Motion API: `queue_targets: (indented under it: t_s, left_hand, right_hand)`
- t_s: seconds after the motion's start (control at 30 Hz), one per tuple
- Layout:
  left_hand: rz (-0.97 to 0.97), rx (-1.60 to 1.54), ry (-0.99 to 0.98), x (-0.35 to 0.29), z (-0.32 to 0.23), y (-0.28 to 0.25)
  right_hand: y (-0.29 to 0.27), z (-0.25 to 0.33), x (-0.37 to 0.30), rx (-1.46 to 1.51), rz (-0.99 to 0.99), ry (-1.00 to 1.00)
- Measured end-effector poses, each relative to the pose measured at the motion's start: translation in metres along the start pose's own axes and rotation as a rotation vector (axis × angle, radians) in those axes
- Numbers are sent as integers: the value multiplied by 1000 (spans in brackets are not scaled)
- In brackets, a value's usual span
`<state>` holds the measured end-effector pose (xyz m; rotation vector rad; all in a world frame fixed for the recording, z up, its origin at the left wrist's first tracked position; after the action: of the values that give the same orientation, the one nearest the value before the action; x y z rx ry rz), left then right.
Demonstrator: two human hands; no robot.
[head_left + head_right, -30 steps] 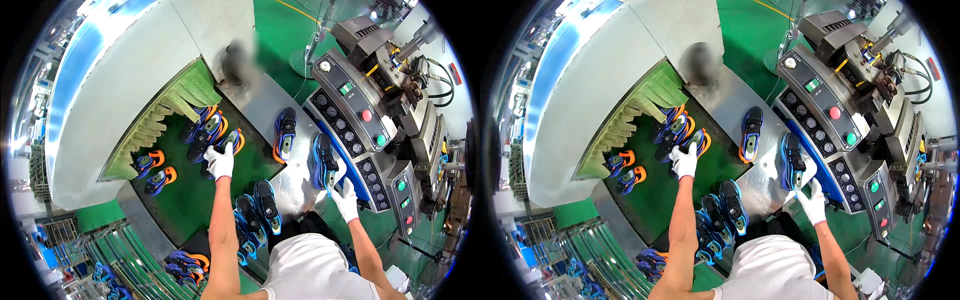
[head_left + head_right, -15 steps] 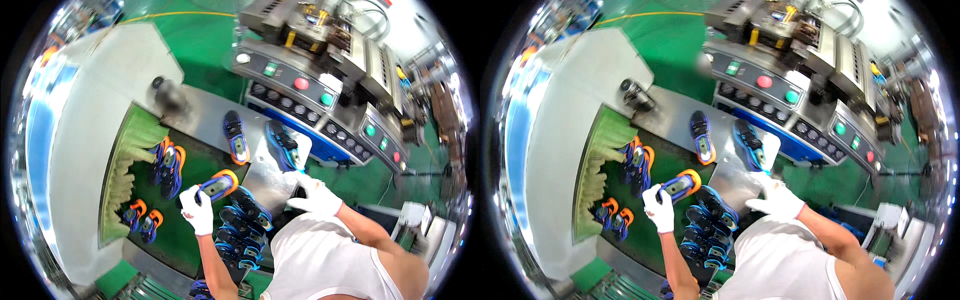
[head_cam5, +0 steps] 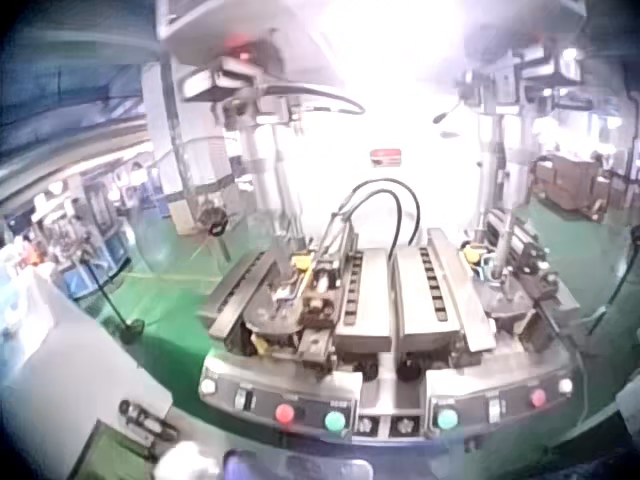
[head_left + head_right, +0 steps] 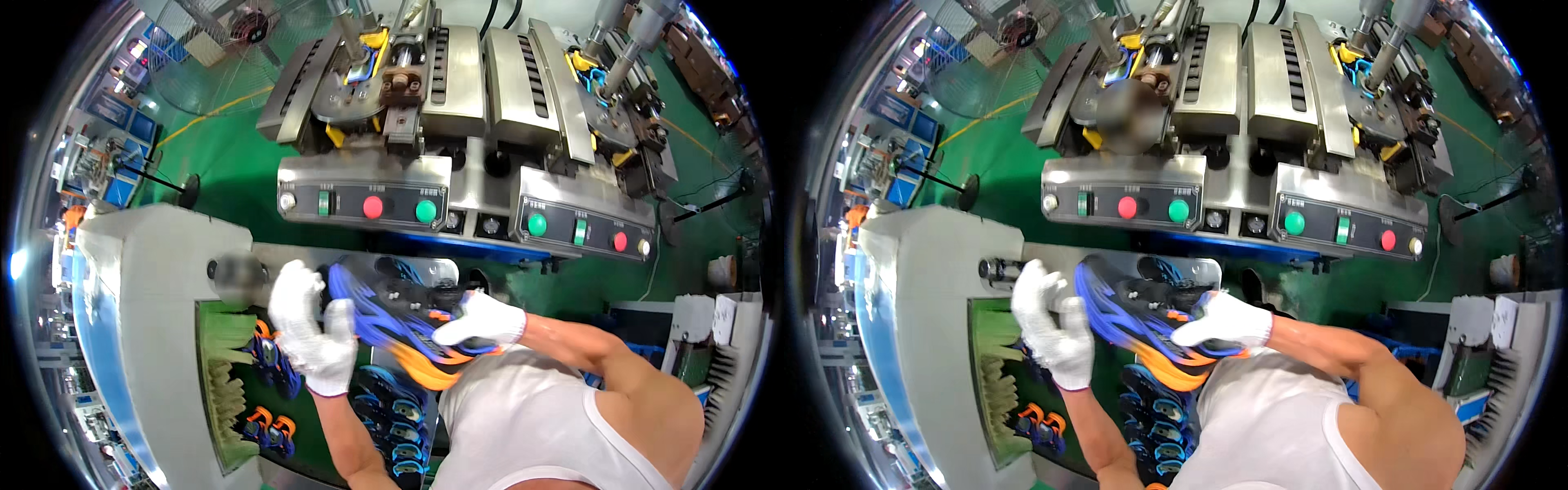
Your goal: The person picks up shoes from a table, places them into a lasting machine to shape the heel and toe, and then places the shaped shoes into a heat-setting tunnel on a conveyor belt.
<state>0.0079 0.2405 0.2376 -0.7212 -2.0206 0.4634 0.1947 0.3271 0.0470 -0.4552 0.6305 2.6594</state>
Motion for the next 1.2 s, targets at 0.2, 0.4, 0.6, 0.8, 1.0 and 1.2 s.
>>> queue_targets:
  t_s: [0.2, 0.4, 0.6, 0.8, 1.0, 1.2]
  left_hand:
    - [146, 17, -505, -59, 120, 96]
    - [588, 74, -615, -212, 119, 225]
    - [442, 33, -753, -236, 140, 235]
    - [559, 77, -771, -238, 148, 240]
    - [482, 26, -692, -239, 141, 245]
    - [495, 44, -689, -238, 142, 242]
  right_hand:
    - [-124, 77, -92, 522, -290, -109]
    - [-188, 89, -124, 686, -489, -384]
    - [-184, 66, -99, 798, -420, -498]
    - [-147, 78, -69, 969, -273, -459]
    - [-130, 56, -74, 871, -302, -314]
    - [-120, 47, -69, 899, -317, -241]
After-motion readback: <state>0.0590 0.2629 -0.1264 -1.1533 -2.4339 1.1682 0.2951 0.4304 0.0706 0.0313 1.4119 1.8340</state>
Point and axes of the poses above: each hand's wrist, its own x-axis towards the middle knuckle, its own y-axis out of the palm, z = x × y, the point moved 9 cm from there along x, towards the middle knuckle
